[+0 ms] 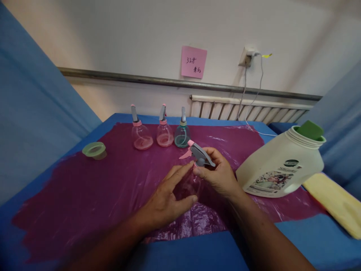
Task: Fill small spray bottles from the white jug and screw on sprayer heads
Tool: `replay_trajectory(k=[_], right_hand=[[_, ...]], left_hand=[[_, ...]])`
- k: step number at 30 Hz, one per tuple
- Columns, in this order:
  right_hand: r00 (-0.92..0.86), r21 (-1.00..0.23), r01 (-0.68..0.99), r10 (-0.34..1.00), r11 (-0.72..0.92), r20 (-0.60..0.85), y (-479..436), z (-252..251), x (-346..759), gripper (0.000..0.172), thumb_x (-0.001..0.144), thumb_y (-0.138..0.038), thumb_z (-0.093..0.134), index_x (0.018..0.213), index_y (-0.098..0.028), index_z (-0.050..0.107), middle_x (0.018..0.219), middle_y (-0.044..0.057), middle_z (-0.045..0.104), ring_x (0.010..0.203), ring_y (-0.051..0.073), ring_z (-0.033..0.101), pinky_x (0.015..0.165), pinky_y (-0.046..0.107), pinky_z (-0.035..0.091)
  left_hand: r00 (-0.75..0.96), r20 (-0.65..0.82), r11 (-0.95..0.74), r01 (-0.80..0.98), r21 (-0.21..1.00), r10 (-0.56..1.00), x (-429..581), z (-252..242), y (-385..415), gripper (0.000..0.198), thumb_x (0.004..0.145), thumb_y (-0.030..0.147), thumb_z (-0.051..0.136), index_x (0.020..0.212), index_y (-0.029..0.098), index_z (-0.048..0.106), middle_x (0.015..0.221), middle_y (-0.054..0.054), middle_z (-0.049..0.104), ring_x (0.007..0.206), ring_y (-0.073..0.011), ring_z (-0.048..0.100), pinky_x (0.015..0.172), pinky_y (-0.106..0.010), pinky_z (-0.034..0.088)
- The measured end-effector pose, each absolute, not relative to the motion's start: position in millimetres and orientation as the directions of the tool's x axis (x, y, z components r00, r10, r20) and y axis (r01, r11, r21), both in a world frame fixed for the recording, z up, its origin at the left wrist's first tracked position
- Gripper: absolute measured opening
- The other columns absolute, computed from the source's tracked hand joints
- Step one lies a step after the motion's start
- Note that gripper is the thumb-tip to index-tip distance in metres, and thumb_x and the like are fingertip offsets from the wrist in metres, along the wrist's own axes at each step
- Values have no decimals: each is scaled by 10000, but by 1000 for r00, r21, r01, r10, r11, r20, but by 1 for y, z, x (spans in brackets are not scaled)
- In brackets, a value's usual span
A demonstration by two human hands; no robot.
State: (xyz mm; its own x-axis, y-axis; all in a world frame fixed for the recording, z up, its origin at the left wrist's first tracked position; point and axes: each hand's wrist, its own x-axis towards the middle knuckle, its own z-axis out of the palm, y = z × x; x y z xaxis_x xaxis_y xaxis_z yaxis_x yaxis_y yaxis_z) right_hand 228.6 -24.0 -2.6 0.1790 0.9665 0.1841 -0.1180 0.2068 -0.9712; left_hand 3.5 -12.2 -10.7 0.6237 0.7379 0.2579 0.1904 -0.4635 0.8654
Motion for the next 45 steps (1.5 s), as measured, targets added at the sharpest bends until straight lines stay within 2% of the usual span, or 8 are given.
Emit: replay_trajectory(k=[4, 9, 11, 18, 23, 33, 40, 45], right_hand=[[189, -972, -44, 957, 232, 220, -25, -3, 228, 619, 662, -558, 1117, 1165, -333, 835, 969, -1, 788, 845, 204, 686, 794, 334, 591], [69, -946, -187, 964, 265, 256, -29, -1, 231, 631, 878, -559, 976, 1450, -363, 794, 1407, 68, 829, 1298, 317, 762, 1168, 467, 576], [36, -950, -182, 967, 256, 253, -28, -2, 234, 587, 935, -536, 928, 1475, -348, 798, 1410, 79, 839, 1326, 334, 764, 1215, 498, 553], [107, -961, -143, 969, 239, 225, -25, -1, 237, 486, 852, -448, 1029, 1303, -361, 868, 1239, 50, 888, 1128, 284, 817, 1042, 452, 638], [146, -967, -103, 965, 232, 216, -27, 9, 230, 473, 751, -473, 1088, 1149, -349, 864, 1031, 24, 850, 883, 221, 737, 803, 370, 627], [154, -963, -146, 967, 227, 205, -26, 14, 221, 550, 721, -481, 1097, 1159, -333, 798, 1011, 26, 816, 875, 213, 685, 815, 375, 608], [177, -967, -71, 957, 246, 231, -31, 18, 220, 544, 754, -513, 1077, 1175, -329, 785, 990, 25, 817, 882, 224, 738, 852, 401, 655], [248, -954, -50, 929, 294, 273, -32, 13, 219, 508, 804, -509, 1050, 1216, -331, 813, 1053, 45, 848, 928, 235, 778, 882, 416, 679]], left_hand=[[631, 230, -425, 174, 889, 741, 4, -12, -12, 970, 941, 280, 871, 1788, 483, 445, 1546, -63, 634, 1312, -293, 715, 1128, -502, 651], [605, 191, -335, 134, 932, 773, 3, -8, -13, 925, 961, 259, 847, 1778, 477, 470, 1622, -71, 612, 1392, -321, 693, 1163, -519, 639], [601, 205, -353, 139, 925, 773, 3, -9, -12, 927, 962, 257, 851, 1776, 483, 470, 1657, -63, 598, 1466, -335, 653, 1241, -554, 591], [595, 253, -435, 183, 882, 763, 2, -12, -12, 970, 974, 289, 858, 1809, 482, 404, 1632, -66, 609, 1499, -332, 627, 1282, -573, 557], [624, 221, -412, 178, 894, 750, 2, -10, -13, 1016, 974, 258, 836, 1821, 527, 343, 1595, -56, 600, 1305, -277, 718, 1141, -514, 648], [637, 248, -445, 167, 880, 730, 3, -14, -12, 1006, 984, 268, 827, 1825, 514, 333, 1506, -57, 612, 1149, -218, 739, 1005, -431, 688], [537, 342, -556, 308, 772, 772, 5, -20, -11, 1123, 952, 306, 890, 1854, 449, 237, 1648, -101, 588, 1478, -359, 636, 1207, -581, 607], [475, 414, -600, 357, 716, 777, 7, -25, -8, 1185, 914, 344, 968, 1847, 369, 238, 1637, -148, 614, 1497, -429, 632, 1234, -678, 570]])
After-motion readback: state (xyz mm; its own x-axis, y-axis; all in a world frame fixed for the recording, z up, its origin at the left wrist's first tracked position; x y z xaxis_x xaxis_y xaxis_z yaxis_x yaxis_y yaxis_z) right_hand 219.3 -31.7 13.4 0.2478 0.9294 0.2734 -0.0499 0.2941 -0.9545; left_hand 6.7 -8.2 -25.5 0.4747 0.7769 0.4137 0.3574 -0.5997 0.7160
